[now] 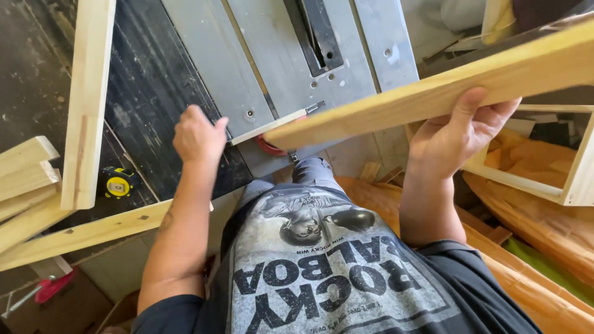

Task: Measuring and aligning wooden slats on a table saw using a tape measure and miter gauge.

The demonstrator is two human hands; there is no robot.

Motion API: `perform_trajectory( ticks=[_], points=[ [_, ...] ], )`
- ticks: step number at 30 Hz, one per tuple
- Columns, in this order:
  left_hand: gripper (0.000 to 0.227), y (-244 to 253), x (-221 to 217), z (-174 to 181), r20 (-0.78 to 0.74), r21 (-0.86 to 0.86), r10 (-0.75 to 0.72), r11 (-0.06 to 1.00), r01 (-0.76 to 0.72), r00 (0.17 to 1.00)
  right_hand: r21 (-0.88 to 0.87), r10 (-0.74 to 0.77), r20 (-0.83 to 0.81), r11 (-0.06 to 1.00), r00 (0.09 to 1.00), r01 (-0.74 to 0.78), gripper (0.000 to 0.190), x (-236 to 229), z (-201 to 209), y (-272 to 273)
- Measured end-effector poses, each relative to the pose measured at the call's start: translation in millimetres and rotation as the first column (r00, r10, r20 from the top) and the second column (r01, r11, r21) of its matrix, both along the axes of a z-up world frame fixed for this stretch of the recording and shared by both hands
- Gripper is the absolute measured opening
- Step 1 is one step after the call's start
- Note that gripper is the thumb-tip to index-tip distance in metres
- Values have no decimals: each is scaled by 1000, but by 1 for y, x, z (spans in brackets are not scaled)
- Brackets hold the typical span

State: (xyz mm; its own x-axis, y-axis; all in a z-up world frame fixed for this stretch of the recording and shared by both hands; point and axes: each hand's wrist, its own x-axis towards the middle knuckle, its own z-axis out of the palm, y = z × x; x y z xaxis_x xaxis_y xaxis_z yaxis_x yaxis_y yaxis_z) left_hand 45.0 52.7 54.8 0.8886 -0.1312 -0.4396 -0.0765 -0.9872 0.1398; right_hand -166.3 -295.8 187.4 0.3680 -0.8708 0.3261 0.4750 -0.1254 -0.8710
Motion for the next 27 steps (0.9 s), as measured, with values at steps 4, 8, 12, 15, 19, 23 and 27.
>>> perform_trajectory(
  ticks=[4,8,12,15,19,23,27],
  points=[
    [55,78,9,-82,12,39,24,999,-24,1000,394,-87,-23,915,996,90,66,9,-9,10],
    [23,118,20,-73,377,-18,-63,997,76,924,540,-50,-196,828,979,150,43,25,-63,40],
    [65,45,17,60,721,-476,-136,614,629,679,602,148,-231,798,962,22,41,37,-119,104],
    [109,-13,-21,90,569,-423,-477,528,736,670,677,304,-203,730,931,-91,39,51,-138,152],
    [94,-26,-28,5,395,-380,-634,546,746,665,758,390,-116,629,913,-172,34,53,-149,173],
    [90,-60,-24,-16,434,-466,-599,490,737,673,670,349,-186,729,918,-141,38,45,-182,136],
    [88,-107,-13,0,261,-514,-674,509,690,691,578,329,-315,811,890,-95,35,44,-176,97]
  ],
)
